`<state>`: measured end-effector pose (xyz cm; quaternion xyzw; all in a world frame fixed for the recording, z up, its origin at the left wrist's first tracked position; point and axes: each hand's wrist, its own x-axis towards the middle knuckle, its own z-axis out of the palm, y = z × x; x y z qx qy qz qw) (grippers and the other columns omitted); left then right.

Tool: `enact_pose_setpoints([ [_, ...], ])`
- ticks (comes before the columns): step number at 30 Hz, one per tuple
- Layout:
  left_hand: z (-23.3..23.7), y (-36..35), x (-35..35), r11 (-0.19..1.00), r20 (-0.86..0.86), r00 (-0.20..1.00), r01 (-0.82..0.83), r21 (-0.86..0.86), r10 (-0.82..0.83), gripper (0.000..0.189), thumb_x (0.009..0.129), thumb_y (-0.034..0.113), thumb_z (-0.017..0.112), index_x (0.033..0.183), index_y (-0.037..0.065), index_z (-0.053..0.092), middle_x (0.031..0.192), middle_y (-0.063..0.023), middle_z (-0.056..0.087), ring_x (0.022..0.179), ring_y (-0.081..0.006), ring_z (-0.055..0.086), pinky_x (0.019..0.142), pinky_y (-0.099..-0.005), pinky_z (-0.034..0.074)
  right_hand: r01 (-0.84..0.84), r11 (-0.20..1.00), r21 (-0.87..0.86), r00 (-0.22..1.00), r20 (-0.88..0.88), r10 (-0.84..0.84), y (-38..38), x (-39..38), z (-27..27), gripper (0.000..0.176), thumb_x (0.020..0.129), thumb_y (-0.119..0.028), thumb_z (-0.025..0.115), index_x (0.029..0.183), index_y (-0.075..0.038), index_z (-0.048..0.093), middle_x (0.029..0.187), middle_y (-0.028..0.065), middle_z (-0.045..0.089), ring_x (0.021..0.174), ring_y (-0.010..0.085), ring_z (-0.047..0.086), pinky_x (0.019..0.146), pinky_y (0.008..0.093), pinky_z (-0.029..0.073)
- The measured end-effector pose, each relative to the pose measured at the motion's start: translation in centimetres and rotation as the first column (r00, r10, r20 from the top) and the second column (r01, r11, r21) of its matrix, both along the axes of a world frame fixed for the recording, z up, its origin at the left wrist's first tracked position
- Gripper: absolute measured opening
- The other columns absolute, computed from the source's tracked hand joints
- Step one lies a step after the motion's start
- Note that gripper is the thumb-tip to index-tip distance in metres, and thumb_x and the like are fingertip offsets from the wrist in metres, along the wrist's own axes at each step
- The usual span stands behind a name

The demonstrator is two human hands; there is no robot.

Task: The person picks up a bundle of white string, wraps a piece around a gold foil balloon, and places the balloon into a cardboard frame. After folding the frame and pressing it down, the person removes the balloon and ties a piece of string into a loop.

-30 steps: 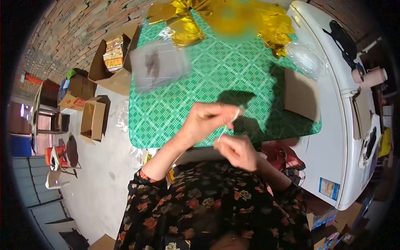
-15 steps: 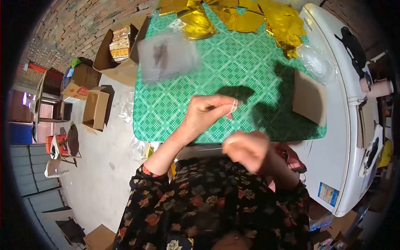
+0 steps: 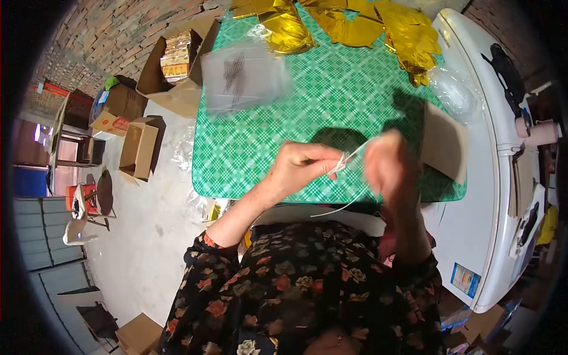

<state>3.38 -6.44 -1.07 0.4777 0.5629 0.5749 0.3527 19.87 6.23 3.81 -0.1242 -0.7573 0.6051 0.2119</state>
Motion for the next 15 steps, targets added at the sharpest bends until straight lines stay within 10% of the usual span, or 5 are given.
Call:
enact_pose_setpoints([
  [2,1.3,-0.1,0.5,0.998,0.054,0.998,0.012,0.063,-0.016,0.016,0.092,0.008,0.073,0.105,0.001,0.077,0.089,-0.0088,0.076,0.074,-0.0134,0.071,0.067,-0.0257,0.057,0.226,0.951,-0.209,0.974,0.023,-0.226,1.8,-1.6,-2.3,0.015,0.101,-0.008,0.052,0.089,-0.004,0.059,0.077,0.002,0.059,0.075,0.0114,0.059,0.066,0.0317,0.05],
  [5,1.1,0.6,-0.3,0.987,-0.01,0.999,-0.049,0.156,0.051,0.017,0.092,0.009,0.073,0.106,0.0,0.077,0.089,-0.0093,0.076,0.074,-0.0139,0.072,0.066,-0.0261,0.058,0.023,0.997,-0.079,0.999,0.047,-0.02,-2.3,-2.0,-8.4,0.009,0.1,-0.007,0.053,0.095,-0.002,0.058,0.08,0.0043,0.061,0.077,0.0143,0.06,0.071,0.0321,0.05],
  [8,-0.1,0.5,-0.9,0.99,-0.032,0.991,-0.126,0.07,0.128,0.018,0.091,0.009,0.074,0.106,0.0,0.077,0.09,-0.0099,0.076,0.074,-0.0138,0.072,0.066,-0.0261,0.058,-0.388,0.922,-0.018,0.916,0.104,0.388,-3.6,-0.5,-1.7,0.008,0.098,-0.004,0.053,0.095,-0.002,0.06,0.084,0.0097,0.064,0.073,0.0182,0.062,0.069,0.033,0.05],
  [12,0.2,0.0,-0.3,0.998,-0.082,0.997,-0.007,0.063,0.012,0.018,0.091,0.009,0.073,0.107,0.001,0.077,0.091,-0.01,0.076,0.073,-0.0137,0.072,0.066,-0.0262,0.058,0.075,0.997,0.021,0.997,-0.016,-0.075,1.6,-1.3,-1.1,0.011,0.097,-0.001,0.051,0.099,-0.001,0.062,0.086,0.0059,0.063,0.076,0.0147,0.061,0.072,0.0289,0.05],
  [15,0.8,0.5,-0.2,0.982,-0.036,0.996,-0.071,0.176,0.079,0.017,0.091,0.008,0.073,0.106,0.001,0.077,0.09,-0.0101,0.076,0.074,-0.0137,0.072,0.066,-0.0264,0.058,0.006,0.99,-0.144,0.968,0.249,0.031,-0.2,-2.1,-7.9,0.012,0.099,-0.007,0.057,0.095,-0.002,0.066,0.086,0.0063,0.066,0.08,0.014,0.062,0.073,0.028,0.05],
])
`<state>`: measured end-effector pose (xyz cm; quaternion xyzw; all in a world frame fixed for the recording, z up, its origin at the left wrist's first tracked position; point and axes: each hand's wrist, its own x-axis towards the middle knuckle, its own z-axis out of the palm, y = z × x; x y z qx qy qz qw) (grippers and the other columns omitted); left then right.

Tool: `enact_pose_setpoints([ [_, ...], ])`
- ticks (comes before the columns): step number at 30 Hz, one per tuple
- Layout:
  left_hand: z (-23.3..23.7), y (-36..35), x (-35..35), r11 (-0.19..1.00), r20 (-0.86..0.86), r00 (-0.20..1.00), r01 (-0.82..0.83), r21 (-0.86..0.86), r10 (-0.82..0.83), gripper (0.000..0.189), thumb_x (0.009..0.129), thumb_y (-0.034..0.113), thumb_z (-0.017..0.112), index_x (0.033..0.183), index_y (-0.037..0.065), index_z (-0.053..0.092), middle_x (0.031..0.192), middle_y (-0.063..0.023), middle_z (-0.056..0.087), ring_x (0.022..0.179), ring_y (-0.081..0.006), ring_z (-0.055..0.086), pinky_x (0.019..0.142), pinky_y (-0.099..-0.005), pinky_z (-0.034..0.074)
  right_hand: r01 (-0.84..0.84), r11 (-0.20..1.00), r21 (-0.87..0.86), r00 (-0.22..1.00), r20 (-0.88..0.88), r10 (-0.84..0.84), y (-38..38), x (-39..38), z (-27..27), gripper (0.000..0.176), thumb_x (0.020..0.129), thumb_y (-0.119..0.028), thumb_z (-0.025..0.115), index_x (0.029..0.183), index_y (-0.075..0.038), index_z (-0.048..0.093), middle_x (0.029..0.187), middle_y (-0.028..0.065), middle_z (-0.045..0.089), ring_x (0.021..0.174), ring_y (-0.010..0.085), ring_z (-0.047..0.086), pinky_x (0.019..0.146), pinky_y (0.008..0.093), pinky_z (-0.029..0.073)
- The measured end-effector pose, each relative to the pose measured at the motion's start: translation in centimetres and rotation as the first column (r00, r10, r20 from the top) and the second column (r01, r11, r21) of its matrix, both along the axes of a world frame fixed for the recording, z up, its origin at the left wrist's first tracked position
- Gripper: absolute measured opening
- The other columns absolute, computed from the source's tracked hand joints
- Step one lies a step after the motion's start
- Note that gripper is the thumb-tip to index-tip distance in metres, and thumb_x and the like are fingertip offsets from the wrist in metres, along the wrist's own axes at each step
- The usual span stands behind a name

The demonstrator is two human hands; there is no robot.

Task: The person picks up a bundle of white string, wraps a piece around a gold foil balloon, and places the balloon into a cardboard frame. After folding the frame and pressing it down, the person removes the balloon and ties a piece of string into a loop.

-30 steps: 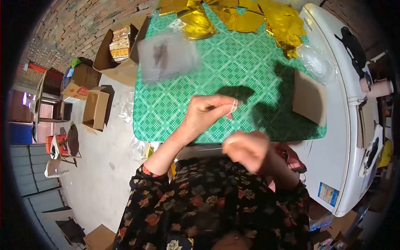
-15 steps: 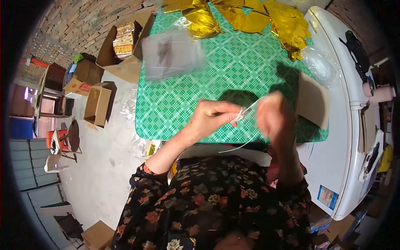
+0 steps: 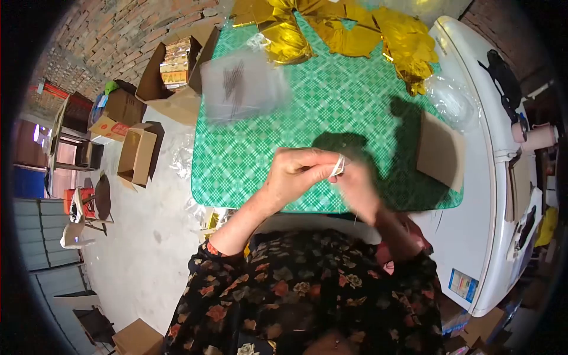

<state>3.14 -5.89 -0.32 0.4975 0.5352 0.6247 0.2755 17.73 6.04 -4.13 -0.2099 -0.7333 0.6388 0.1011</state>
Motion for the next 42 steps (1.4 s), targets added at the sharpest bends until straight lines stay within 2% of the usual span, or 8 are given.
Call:
enact_pose_setpoints([
  [4,-1.0,-0.2,-0.3,0.991,0.067,0.997,-0.04,-0.129,0.049,0.017,0.091,0.009,0.074,0.105,0.001,0.077,0.09,-0.0102,0.077,0.078,-0.0138,0.073,0.069,-0.0278,0.059,-0.329,0.944,0.025,0.936,-0.123,0.329,-3.1,1.8,6.1,0.012,0.1,-0.012,0.057,0.099,-0.003,0.065,0.079,0.0037,0.064,0.067,0.0117,0.058,0.062,0.0283,0.047],
  [8,-0.6,-0.9,0.1,0.996,-0.067,0.996,0.048,-0.076,-0.053,0.017,0.091,0.008,0.073,0.106,0.001,0.077,0.089,-0.01,0.077,0.077,-0.0138,0.073,0.068,-0.0261,0.059,0.162,0.985,0.061,0.976,-0.159,-0.151,1.9,0.9,6.0,0.014,0.101,-0.01,0.051,0.101,-0.001,0.062,0.081,0.0009,0.062,0.073,0.0077,0.055,0.065,0.0263,0.046],
  [13,0.2,-0.3,-0.3,0.996,-0.036,0.998,-0.062,-0.059,0.059,0.016,0.091,0.007,0.073,0.104,0.002,0.078,0.087,-0.0095,0.077,0.075,-0.0137,0.073,0.067,-0.0265,0.058,-0.284,0.953,0.108,0.954,-0.074,0.292,-3.1,2.3,5.6,0.01,0.098,-0.006,0.057,0.101,-0.003,0.066,0.083,0.0081,0.066,0.073,0.0149,0.064,0.065,0.0309,0.05],
  [18,-0.5,-0.9,0.4,0.997,-0.116,0.992,0.03,-0.074,-0.039,0.015,0.09,0.007,0.074,0.104,0.002,0.078,0.087,-0.0096,0.077,0.076,-0.0153,0.073,0.068,-0.0272,0.058,0.106,0.987,0.124,0.978,-0.193,-0.08,1.4,1.4,5.9,0.013,0.098,-0.001,0.049,0.096,0.0,0.062,0.083,0.0056,0.064,0.069,0.0104,0.058,0.064,0.0291,0.049],
  [24,-0.8,-0.3,-0.1,0.992,-0.053,0.996,-0.078,-0.1,0.073,0.018,0.09,0.009,0.074,0.106,0.003,0.077,0.091,-0.0092,0.078,0.075,-0.0148,0.073,0.067,-0.0277,0.059,-0.31,0.934,0.178,0.939,-0.099,0.331,-3.4,2.5,5.8,0.007,0.098,-0.009,0.061,0.102,-0.004,0.065,0.074,0.0048,0.064,0.064,0.0141,0.062,0.059,0.0301,0.049],
  [28,-0.6,-0.9,0.5,0.994,-0.195,0.979,0.044,-0.105,-0.064,0.016,0.088,0.008,0.075,0.103,0.004,0.078,0.084,-0.0106,0.077,0.074,-0.0174,0.074,0.063,-0.0284,0.058,0.154,0.982,0.113,0.974,-0.187,-0.131,0.7,1.9,6.3,0.009,0.1,-0.008,0.057,0.098,-0.001,0.062,0.072,0.0001,0.059,0.062,0.005,0.051,0.055,0.0258,0.043],
  [34,-1.2,0.0,0.5,0.992,0.08,0.993,-0.084,-0.097,0.092,0.018,0.089,0.008,0.074,0.106,0.003,0.077,0.087,-0.0107,0.077,0.073,-0.0171,0.074,0.063,-0.0275,0.057,-0.136,0.977,0.167,0.965,-0.2,0.168,-4.5,2.7,1.0,0.008,0.1,-0.01,0.061,0.101,-0.003,0.062,0.066,0.0038,0.057,0.056,0.0124,0.054,0.053,0.0308,0.044],
  [42,-1.1,-0.8,2.0,0.984,-0.009,0.998,0.064,-0.169,-0.067,0.018,0.094,0.007,0.07,0.11,0.003,0.076,0.084,-0.0077,0.076,0.074,-0.0104,0.071,0.065,-0.0254,0.056,0.226,0.958,0.177,0.967,-0.162,-0.198,0.4,2.5,3.2,0.014,0.103,-0.009,0.053,0.098,0.001,0.061,0.068,0.0015,0.058,0.063,0.0039,0.05,0.055,0.0242,0.042],
])
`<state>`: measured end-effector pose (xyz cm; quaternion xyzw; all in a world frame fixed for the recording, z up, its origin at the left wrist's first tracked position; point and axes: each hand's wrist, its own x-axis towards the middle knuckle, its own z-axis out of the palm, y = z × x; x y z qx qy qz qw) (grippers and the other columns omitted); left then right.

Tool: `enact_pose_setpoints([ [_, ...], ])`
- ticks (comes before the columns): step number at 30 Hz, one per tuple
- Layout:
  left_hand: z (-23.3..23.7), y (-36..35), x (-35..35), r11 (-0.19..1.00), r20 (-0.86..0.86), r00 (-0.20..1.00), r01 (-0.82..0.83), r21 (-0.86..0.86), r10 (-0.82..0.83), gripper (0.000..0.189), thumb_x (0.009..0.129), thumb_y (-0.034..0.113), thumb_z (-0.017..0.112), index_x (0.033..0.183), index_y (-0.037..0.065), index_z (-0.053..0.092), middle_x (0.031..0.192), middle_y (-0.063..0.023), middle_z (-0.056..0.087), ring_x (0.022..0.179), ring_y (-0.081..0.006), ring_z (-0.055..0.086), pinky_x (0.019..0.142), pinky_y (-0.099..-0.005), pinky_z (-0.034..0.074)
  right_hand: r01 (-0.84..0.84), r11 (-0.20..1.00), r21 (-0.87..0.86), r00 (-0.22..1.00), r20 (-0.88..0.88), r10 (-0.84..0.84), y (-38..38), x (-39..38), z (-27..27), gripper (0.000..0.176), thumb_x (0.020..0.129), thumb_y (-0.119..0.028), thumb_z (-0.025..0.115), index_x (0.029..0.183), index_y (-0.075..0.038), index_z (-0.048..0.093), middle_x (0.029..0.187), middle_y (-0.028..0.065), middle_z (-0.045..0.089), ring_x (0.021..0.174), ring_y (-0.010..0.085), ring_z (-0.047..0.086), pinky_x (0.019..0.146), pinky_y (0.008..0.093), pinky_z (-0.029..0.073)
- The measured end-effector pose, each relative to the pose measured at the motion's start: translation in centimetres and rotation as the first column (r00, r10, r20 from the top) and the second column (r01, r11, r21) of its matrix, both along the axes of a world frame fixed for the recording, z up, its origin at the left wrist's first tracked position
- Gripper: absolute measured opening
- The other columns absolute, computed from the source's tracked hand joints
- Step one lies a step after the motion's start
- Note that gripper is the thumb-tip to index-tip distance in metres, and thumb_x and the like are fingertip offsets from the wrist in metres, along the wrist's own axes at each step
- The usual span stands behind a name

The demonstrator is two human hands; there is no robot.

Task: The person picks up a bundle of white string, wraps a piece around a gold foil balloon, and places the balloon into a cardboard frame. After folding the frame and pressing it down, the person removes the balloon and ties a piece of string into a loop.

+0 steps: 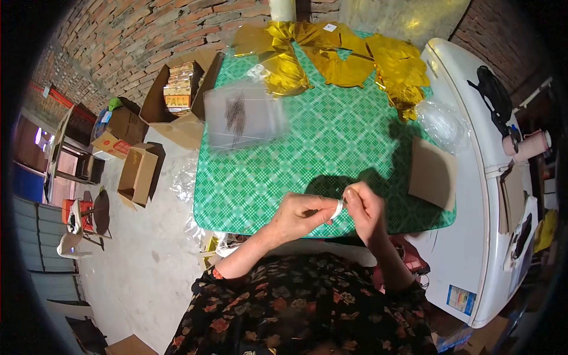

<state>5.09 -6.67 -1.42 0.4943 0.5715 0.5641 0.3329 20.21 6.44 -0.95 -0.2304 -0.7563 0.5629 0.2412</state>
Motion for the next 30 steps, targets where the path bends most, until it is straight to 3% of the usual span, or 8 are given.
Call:
enact_pose_setpoints([
  [2,-0.3,0.1,-0.1,0.999,0.036,0.999,-0.035,0.008,0.035,0.02,0.094,0.005,0.069,0.112,0.002,0.075,0.089,-0.0088,0.077,0.077,-0.0119,0.072,0.067,-0.0247,0.057,-0.087,0.973,-0.212,0.979,-0.2,0.043,-1.9,-0.2,-3.6,0.014,0.104,-0.011,0.053,0.103,0.001,0.06,0.071,0.0023,0.06,0.065,0.0043,0.051,0.056,0.0238,0.043],
  [6,-1.3,0.7,-0.2,0.989,0.009,0.992,-0.123,0.08,0.123,0.021,0.095,0.005,0.068,0.115,0.003,0.075,0.092,-0.0101,0.077,0.079,-0.0096,0.07,0.067,-0.0245,0.056,-0.311,0.95,0.033,0.95,0.021,0.31,-4.4,1.2,-1.1,0.01,0.098,-0.008,0.063,0.107,-0.004,0.065,0.071,0.008,0.066,0.055,0.0128,0.06,0.051,0.03,0.046],
  [10,-0.8,0.2,0.0,0.997,-0.092,0.995,-0.022,0.069,0.028,0.022,0.095,0.006,0.068,0.116,0.004,0.075,0.086,-0.0091,0.076,0.073,-0.0084,0.069,0.061,-0.0237,0.053,0.011,1.0,0.019,1.0,0.007,-0.012,-1.2,1.0,1.9,0.009,0.099,-0.007,0.059,0.098,-0.001,0.064,0.067,0.0037,0.058,0.061,0.0076,0.054,0.057,0.0273,0.045],
  [13,-0.6,0.0,0.4,0.998,-0.007,0.999,0.034,0.06,-0.034,0.023,0.096,0.008,0.069,0.117,0.004,0.075,0.084,-0.0075,0.076,0.072,-0.0076,0.067,0.06,-0.0229,0.052,-0.038,0.944,-0.327,0.995,-0.1,0.005,0.2,0.1,-2.0,0.012,0.103,-0.008,0.051,0.102,0.0,0.061,0.074,-0.0024,0.054,0.065,0.0073,0.048,0.059,0.0247,0.042],
  [16,-1.3,0.4,0.8,0.995,0.14,0.988,-0.079,0.061,0.07,0.023,0.096,0.01,0.069,0.118,0.004,0.074,0.087,-0.0065,0.076,0.075,-0.0081,0.068,0.062,-0.0229,0.053,-0.321,0.799,-0.508,0.942,-0.086,0.323,-3.3,1.1,-5.3,0.012,0.104,-0.011,0.055,0.103,-0.001,0.061,0.074,-0.0022,0.054,0.065,0.007,0.049,0.057,0.0243,0.041],
  [18,-2.0,0.5,0.4,0.998,0.299,0.952,-0.07,-0.004,0.068,0.024,0.097,0.011,0.068,0.12,0.003,0.073,0.088,-0.008,0.074,0.079,-0.0105,0.068,0.068,-0.0232,0.055,-0.406,0.829,-0.383,0.899,-0.006,0.438,-4.4,1.2,-3.6,0.012,0.102,-0.012,0.058,0.1,-0.002,0.065,0.073,-0.0005,0.059,0.064,0.007,0.054,0.054,0.0252,0.041],
  [24,-2.5,0.3,-0.3,0.997,0.665,0.747,0.055,-0.052,-0.006,0.023,0.1,0.015,0.065,0.116,0.001,0.072,0.076,-0.0056,0.069,0.056,-0.0054,0.053,0.048,-0.0195,0.037,-0.04,0.884,-0.466,0.995,-0.098,-0.007,-1.5,2.3,-2.2,0.009,0.1,-0.004,0.056,0.109,-0.002,0.058,0.08,-0.0009,0.056,0.069,0.0058,0.052,0.06,0.0235,0.042],
  [30,-1.9,0.6,0.6,0.99,0.703,0.711,0.094,-0.106,0.008,0.017,0.1,0.014,0.064,0.109,0.002,0.072,0.081,-0.0017,0.068,0.06,-0.0038,0.053,0.052,-0.0196,0.037,-0.179,0.841,-0.51,0.965,-0.26,0.048,-3.4,0.3,-2.2,0.01,0.104,-0.007,0.055,0.112,-0.002,0.053,0.085,-0.0011,0.055,0.07,0.0049,0.047,0.061,0.0217,0.038],
])
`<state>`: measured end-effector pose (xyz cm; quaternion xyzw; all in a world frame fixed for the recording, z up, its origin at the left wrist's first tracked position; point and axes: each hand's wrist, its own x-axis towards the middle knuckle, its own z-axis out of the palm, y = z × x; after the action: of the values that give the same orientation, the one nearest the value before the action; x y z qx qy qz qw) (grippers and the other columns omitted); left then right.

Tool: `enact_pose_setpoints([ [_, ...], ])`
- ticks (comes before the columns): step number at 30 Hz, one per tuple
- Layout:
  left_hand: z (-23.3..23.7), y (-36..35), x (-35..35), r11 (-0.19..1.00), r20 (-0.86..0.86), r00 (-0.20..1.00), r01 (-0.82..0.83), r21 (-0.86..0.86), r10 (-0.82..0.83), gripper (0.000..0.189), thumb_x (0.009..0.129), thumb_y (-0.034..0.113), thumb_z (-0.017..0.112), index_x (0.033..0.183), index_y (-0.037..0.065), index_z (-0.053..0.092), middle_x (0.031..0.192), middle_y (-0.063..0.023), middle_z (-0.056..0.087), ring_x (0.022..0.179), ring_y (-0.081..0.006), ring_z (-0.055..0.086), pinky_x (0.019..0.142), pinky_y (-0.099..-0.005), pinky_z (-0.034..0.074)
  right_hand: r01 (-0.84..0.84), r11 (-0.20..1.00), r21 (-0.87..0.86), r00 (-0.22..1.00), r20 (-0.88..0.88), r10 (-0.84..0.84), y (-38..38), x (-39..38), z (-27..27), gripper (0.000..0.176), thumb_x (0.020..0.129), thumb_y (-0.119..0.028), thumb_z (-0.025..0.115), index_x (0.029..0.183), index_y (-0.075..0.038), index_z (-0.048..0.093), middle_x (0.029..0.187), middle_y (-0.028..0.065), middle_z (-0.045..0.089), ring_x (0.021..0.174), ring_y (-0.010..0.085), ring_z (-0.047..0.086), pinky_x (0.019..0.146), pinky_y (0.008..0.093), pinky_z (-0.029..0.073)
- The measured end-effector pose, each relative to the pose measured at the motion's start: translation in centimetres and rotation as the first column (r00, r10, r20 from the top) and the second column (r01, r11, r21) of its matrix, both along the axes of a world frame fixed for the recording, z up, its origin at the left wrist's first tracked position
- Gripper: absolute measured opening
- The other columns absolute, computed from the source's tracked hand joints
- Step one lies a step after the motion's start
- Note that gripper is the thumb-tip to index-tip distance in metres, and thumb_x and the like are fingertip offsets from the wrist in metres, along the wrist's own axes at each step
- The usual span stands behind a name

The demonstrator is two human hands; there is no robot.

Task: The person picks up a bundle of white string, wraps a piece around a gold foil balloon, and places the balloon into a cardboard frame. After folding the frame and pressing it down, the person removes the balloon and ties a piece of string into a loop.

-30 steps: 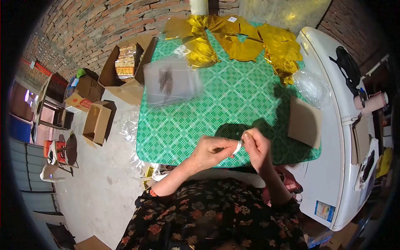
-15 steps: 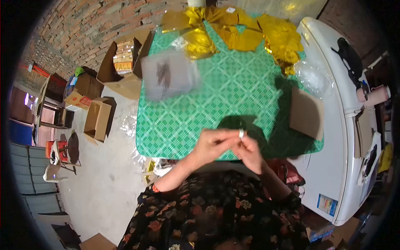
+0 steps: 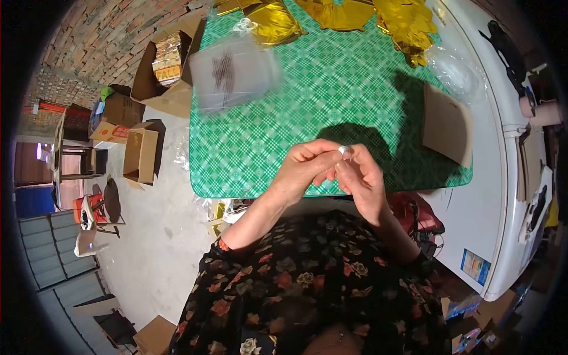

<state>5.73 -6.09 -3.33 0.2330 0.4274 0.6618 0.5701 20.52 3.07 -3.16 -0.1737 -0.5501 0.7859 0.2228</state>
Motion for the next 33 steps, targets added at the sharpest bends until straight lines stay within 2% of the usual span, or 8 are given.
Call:
enact_pose_setpoints([
  [5,0.0,0.6,-0.4,0.976,-0.336,0.922,-0.139,0.169,0.189,0.009,0.095,0.009,0.068,0.101,0.002,0.071,0.094,-0.0038,0.067,0.089,-0.0133,0.058,0.08,-0.0272,0.047,-0.022,0.995,-0.097,1.0,0.013,0.024,0.2,0.1,-0.3,0.015,0.109,-0.017,0.045,0.105,-0.004,0.051,0.074,-0.0004,0.05,0.063,0.0067,0.045,0.056,0.0231,0.035],
  [9,1.4,0.7,-2.1,0.918,-0.886,0.238,-0.096,0.386,0.397,0.012,0.083,0.003,0.072,0.095,0.004,0.07,0.093,-0.0091,0.064,0.088,-0.0258,0.06,0.078,-0.0314,0.047,-0.043,0.889,-0.455,0.999,-0.013,0.042,-0.2,-0.1,0.4,0.023,0.108,-0.026,0.045,0.097,-0.007,0.049,0.071,-0.0001,0.045,0.057,0.0086,0.04,0.052,0.0252,0.03],
  [14,1.5,1.0,-4.3,0.959,-0.893,0.352,-0.106,0.261,0.282,0.01,0.088,0.007,0.073,0.097,0.003,0.074,0.083,-0.0037,0.069,0.074,-0.0156,0.061,0.069,-0.0314,0.05,-0.083,0.822,-0.564,0.987,0.067,0.145,0.4,-0.4,0.6,0.023,0.108,-0.03,0.044,0.099,-0.01,0.047,0.074,0.0015,0.047,0.056,0.01,0.042,0.05,0.0268,0.031],
  [19,1.7,4.4,-14.8,0.915,-0.958,0.215,-0.393,0.095,0.191,0.016,0.094,0.01,0.067,0.105,0.002,0.076,0.083,-0.0043,0.074,0.079,-0.006,0.062,0.07,-0.0275,0.053,-0.428,0.889,-0.165,0.859,0.231,0.456,-0.3,1.6,0.1,0.018,0.108,-0.02,0.047,0.1,-0.005,0.053,0.082,0.0034,0.054,0.075,0.0093,0.05,0.068,0.0259,0.042],
  [21,0.3,7.7,-22.2,0.843,-0.914,0.122,-0.448,0.298,0.387,0.026,0.096,0.018,0.067,0.118,0.005,0.073,0.088,-0.0033,0.075,0.08,-0.006,0.062,0.073,-0.0284,0.053,-0.414,0.9,-0.137,0.82,0.372,0.434,-1.6,3.4,-2.2,0.014,0.105,-0.015,0.051,0.101,-0.003,0.057,0.088,0.0047,0.056,0.08,0.0136,0.053,0.075,0.0303,0.045],
  [23,4.3,9.0,-25.1,0.819,-0.984,0.148,-0.574,-0.006,0.097,0.038,0.096,0.022,0.068,0.132,0.007,0.066,0.099,-0.0049,0.075,0.087,-0.0087,0.065,0.077,-0.0282,0.054,-0.424,0.906,-0.002,0.811,0.444,0.381,-2.3,5.5,-3.8,0.013,0.102,-0.015,0.054,0.104,-0.002,0.058,0.089,0.0074,0.059,0.082,0.0181,0.056,0.076,0.0341,0.047],
  [26,1.9,10.1,-30.9,0.803,-0.984,-0.177,-0.588,0.101,-0.006,0.05,0.096,0.024,0.069,0.143,0.009,0.057,0.111,-0.0051,0.074,0.091,-0.0102,0.067,0.078,-0.0283,0.054,-0.454,0.81,0.372,0.793,0.582,0.178,-2.4,8.5,-7.8,0.016,0.098,-0.016,0.059,0.106,-0.001,0.06,0.093,0.0133,0.062,0.085,0.0275,0.06,0.078,0.0418,0.048],
  [33,-2.0,4.4,-24.2,0.934,-0.861,0.414,-0.317,0.168,0.295,0.03,0.1,0.019,0.064,0.127,0.007,0.069,0.119,-0.0056,0.072,0.099,-0.0128,0.067,0.082,-0.0287,0.056,-0.566,0.29,0.772,0.61,0.628,-0.483,0.3,13.4,-11.9,0.024,0.087,-0.012,0.06,0.107,-0.003,0.067,0.107,0.0199,0.065,0.108,0.0412,0.06,0.106,0.0563,0.04],
])
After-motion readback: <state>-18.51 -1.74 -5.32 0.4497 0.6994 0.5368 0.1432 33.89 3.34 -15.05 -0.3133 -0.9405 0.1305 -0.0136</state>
